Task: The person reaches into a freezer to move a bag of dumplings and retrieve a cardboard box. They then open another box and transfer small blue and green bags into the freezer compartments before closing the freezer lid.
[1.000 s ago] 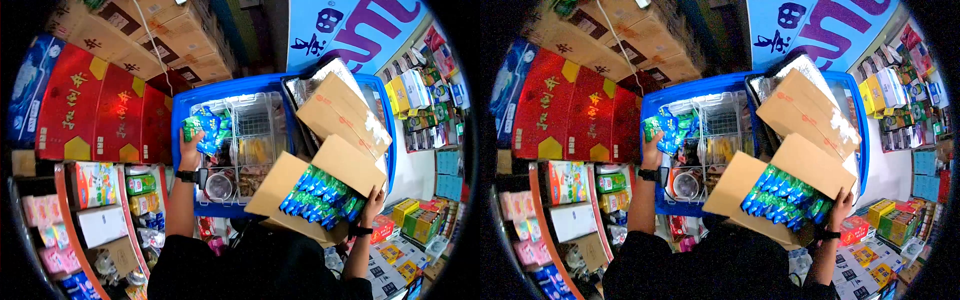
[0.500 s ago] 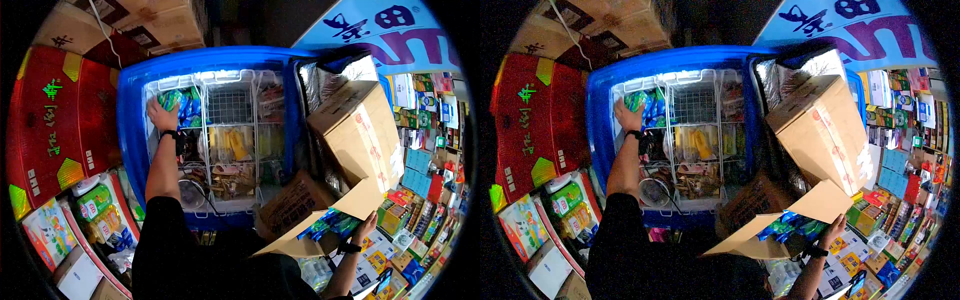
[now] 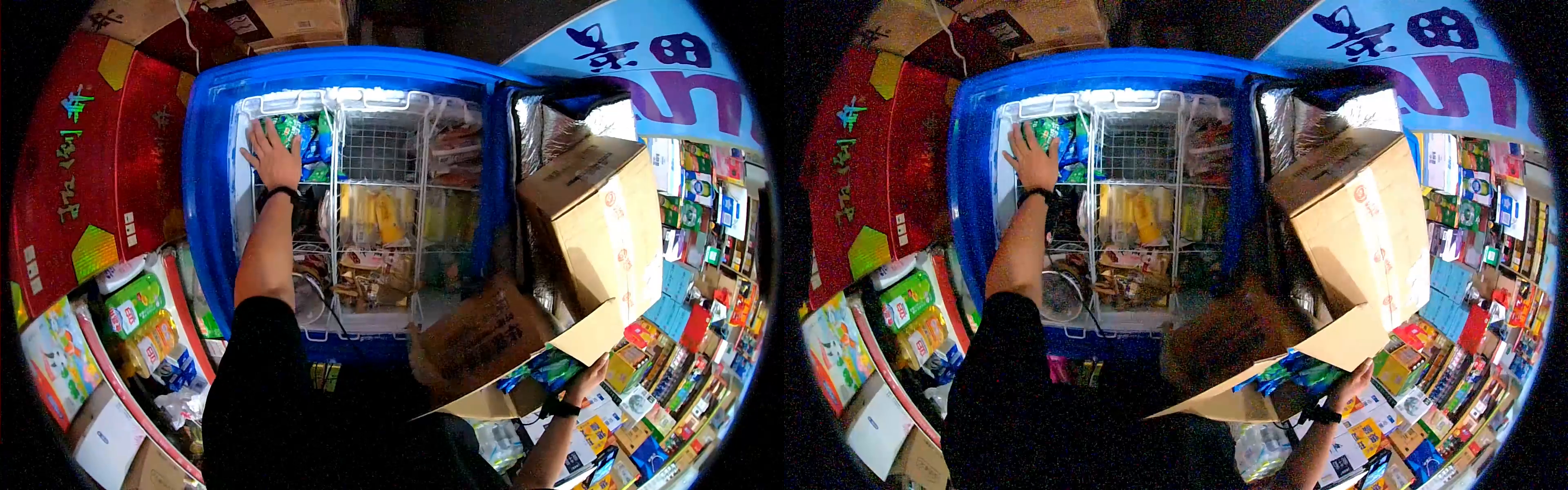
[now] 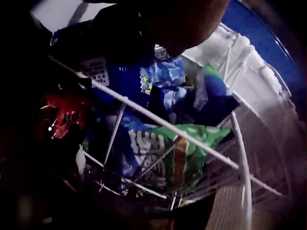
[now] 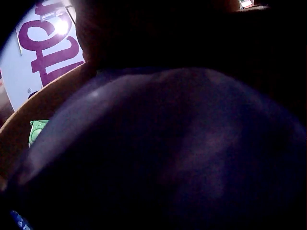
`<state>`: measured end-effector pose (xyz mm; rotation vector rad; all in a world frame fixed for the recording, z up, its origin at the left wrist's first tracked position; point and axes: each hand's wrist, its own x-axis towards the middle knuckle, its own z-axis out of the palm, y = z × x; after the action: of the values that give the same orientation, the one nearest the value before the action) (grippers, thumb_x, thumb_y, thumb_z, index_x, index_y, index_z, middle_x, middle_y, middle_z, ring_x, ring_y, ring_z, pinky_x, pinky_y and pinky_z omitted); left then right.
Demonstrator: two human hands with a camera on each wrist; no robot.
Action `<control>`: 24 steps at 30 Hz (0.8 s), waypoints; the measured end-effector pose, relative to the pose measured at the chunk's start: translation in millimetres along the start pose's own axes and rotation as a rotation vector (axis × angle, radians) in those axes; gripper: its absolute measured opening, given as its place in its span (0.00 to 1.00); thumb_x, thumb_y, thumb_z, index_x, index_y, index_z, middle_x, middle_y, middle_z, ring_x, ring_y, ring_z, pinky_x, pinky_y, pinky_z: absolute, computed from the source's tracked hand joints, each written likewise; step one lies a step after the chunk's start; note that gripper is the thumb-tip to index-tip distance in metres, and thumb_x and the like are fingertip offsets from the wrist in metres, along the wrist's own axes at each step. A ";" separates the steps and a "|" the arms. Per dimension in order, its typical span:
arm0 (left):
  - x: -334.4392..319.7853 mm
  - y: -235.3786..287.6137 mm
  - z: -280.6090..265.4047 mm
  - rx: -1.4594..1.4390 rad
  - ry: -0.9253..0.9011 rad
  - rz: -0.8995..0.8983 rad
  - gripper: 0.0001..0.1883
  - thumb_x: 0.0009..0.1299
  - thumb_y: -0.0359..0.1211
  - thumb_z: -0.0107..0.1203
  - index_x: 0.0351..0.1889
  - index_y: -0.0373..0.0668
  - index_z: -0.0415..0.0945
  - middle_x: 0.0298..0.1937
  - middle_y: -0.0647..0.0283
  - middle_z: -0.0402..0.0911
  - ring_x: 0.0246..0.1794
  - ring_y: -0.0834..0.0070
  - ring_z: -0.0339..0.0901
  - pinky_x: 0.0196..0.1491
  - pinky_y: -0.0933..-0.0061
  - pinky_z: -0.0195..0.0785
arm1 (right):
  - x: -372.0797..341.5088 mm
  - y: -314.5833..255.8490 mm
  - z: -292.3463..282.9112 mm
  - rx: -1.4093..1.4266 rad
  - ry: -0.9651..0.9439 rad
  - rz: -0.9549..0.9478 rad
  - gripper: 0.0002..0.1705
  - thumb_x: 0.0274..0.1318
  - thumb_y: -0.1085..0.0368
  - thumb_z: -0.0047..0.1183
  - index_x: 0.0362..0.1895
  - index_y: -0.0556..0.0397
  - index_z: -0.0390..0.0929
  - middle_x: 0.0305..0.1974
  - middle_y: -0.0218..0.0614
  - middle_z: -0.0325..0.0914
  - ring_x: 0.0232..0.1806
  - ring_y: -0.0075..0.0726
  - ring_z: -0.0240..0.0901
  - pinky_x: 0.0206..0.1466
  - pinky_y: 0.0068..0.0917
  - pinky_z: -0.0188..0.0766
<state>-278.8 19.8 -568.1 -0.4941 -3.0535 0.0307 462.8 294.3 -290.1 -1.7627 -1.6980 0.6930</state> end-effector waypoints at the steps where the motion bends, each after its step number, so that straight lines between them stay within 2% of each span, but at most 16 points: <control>1: -5.5 -2.8 9.8 -0.031 0.020 0.068 0.46 0.78 0.65 0.44 0.85 0.49 0.46 0.87 0.56 0.42 0.86 0.56 0.40 0.81 0.32 0.32 | 2.4 5.3 -1.0 0.047 -0.006 0.002 0.31 0.81 0.43 0.40 0.49 0.61 0.77 0.41 0.34 0.79 0.42 0.28 0.71 0.50 0.29 0.69; 2: -12.1 -6.7 19.3 -0.059 0.039 0.139 0.46 0.78 0.65 0.43 0.85 0.49 0.46 0.87 0.56 0.42 0.87 0.56 0.39 0.81 0.34 0.33 | 3.9 10.1 -5.0 0.058 -0.020 0.018 0.30 0.81 0.43 0.40 0.50 0.61 0.77 0.42 0.34 0.79 0.42 0.28 0.71 0.49 0.28 0.70; 3: -18.4 -11.1 33.1 -0.187 -0.155 0.183 0.46 0.78 0.67 0.40 0.85 0.49 0.48 0.88 0.56 0.39 0.87 0.56 0.36 0.82 0.39 0.31 | 5.9 15.5 -7.8 0.074 -0.033 0.034 0.30 0.81 0.43 0.41 0.50 0.61 0.77 0.42 0.33 0.80 0.42 0.27 0.71 0.49 0.28 0.70; 4: -12.9 -11.9 36.2 -0.187 -0.211 0.183 0.46 0.78 0.67 0.39 0.85 0.49 0.48 0.88 0.56 0.38 0.87 0.56 0.36 0.82 0.40 0.30 | 6.4 15.5 -6.6 0.092 -0.043 0.048 0.30 0.81 0.43 0.41 0.51 0.61 0.78 0.43 0.33 0.80 0.42 0.27 0.72 0.49 0.28 0.70; 6: -5.6 -15.9 39.0 -0.179 -0.337 0.175 0.46 0.78 0.68 0.37 0.85 0.48 0.49 0.88 0.56 0.36 0.88 0.56 0.34 0.83 0.41 0.28 | 5.8 7.8 -4.5 0.110 -0.037 0.050 0.30 0.80 0.44 0.43 0.54 0.62 0.78 0.45 0.34 0.81 0.43 0.27 0.73 0.49 0.27 0.72; 8: 15.8 -14.5 14.2 -0.417 -0.484 0.061 0.47 0.78 0.67 0.38 0.84 0.45 0.50 0.88 0.55 0.39 0.88 0.55 0.35 0.83 0.40 0.27 | 1.7 -4.6 0.8 0.131 -0.064 0.042 0.30 0.80 0.44 0.44 0.55 0.63 0.78 0.45 0.35 0.81 0.44 0.27 0.74 0.50 0.27 0.72; 10: 18.6 -9.7 4.4 -0.630 -0.240 0.072 0.44 0.79 0.64 0.40 0.82 0.41 0.55 0.86 0.50 0.49 0.86 0.53 0.43 0.82 0.43 0.34 | 2.7 -4.2 0.8 0.125 -0.057 0.019 0.31 0.79 0.44 0.45 0.56 0.63 0.78 0.46 0.35 0.82 0.44 0.27 0.74 0.51 0.27 0.71; 12: -14.4 8.7 -24.1 -0.910 0.048 0.104 0.34 0.83 0.56 0.43 0.70 0.34 0.73 0.70 0.45 0.75 0.72 0.48 0.70 0.75 0.53 0.58 | 9.6 13.4 -0.1 0.124 -0.051 -0.047 0.31 0.79 0.44 0.46 0.56 0.64 0.79 0.47 0.35 0.82 0.45 0.27 0.74 0.51 0.27 0.71; 14: -72.0 14.7 -83.5 -1.212 -0.182 0.069 0.30 0.85 0.52 0.44 0.66 0.33 0.75 0.65 0.50 0.80 0.67 0.56 0.75 0.72 0.59 0.63 | 15.6 20.8 1.1 0.183 -0.081 -0.045 0.29 0.79 0.47 0.46 0.54 0.65 0.78 0.46 0.37 0.82 0.44 0.28 0.73 0.50 0.28 0.71; 16: -142.0 21.2 -157.3 -1.395 -0.298 0.004 0.28 0.86 0.48 0.44 0.66 0.32 0.76 0.64 0.55 0.82 0.63 0.66 0.77 0.68 0.65 0.66 | 16.8 24.3 2.3 0.240 -0.106 -0.030 0.26 0.80 0.50 0.47 0.51 0.67 0.77 0.44 0.39 0.82 0.43 0.30 0.73 0.50 0.30 0.72; 18: -196.3 6.3 -181.8 -1.369 -0.294 0.013 0.25 0.87 0.46 0.42 0.65 0.33 0.76 0.62 0.57 0.82 0.58 0.71 0.78 0.64 0.69 0.69 | 11.1 5.9 2.1 0.161 -0.113 -0.067 0.22 0.79 0.54 0.49 0.46 0.65 0.77 0.40 0.37 0.82 0.41 0.28 0.72 0.47 0.29 0.72; 19: -222.2 0.9 -202.5 -1.423 -0.228 -0.002 0.25 0.87 0.45 0.42 0.65 0.34 0.76 0.62 0.57 0.82 0.57 0.71 0.78 0.63 0.68 0.69 | 15.8 20.6 0.8 0.216 -0.180 -0.054 0.27 0.79 0.49 0.47 0.53 0.64 0.79 0.43 0.38 0.83 0.44 0.29 0.74 0.51 0.28 0.72; 20: -247.6 1.1 -227.3 -1.485 -0.181 -0.011 0.24 0.87 0.45 0.42 0.65 0.35 0.76 0.61 0.57 0.82 0.56 0.72 0.78 0.63 0.68 0.70 | 9.8 6.5 1.5 0.114 -0.111 -0.128 0.24 0.79 0.50 0.48 0.47 0.63 0.80 0.39 0.36 0.82 0.39 0.30 0.71 0.46 0.31 0.71; 21: -270.7 3.9 -256.0 -1.473 -0.097 -0.057 0.23 0.87 0.45 0.42 0.64 0.35 0.77 0.58 0.58 0.83 0.53 0.72 0.78 0.60 0.69 0.69 | 16.2 22.2 -1.3 -0.031 -0.107 -0.053 0.24 0.77 0.51 0.50 0.40 0.61 0.79 0.32 0.35 0.78 0.34 0.33 0.66 0.41 0.35 0.68; 23: -311.3 19.6 -316.3 -1.455 0.081 -0.048 0.22 0.87 0.44 0.43 0.59 0.35 0.77 0.49 0.61 0.81 0.47 0.75 0.75 0.54 0.70 0.68 | 3.6 -20.4 -4.7 0.003 -0.082 -0.008 0.29 0.72 0.44 0.55 0.34 0.61 0.75 0.26 0.40 0.71 0.31 0.34 0.62 0.37 0.38 0.65; 24: -334.5 28.0 -339.2 -1.445 0.184 -0.001 0.22 0.86 0.44 0.44 0.56 0.34 0.78 0.44 0.63 0.79 0.43 0.76 0.73 0.51 0.71 0.67 | 3.0 -15.1 -0.6 0.135 -0.050 -0.079 0.30 0.71 0.43 0.56 0.32 0.62 0.73 0.25 0.40 0.70 0.29 0.34 0.61 0.36 0.38 0.65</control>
<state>64.3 -55.2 -245.0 -0.4272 -2.3341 -2.0721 452.9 297.4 -278.6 -1.5894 -1.7022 0.8026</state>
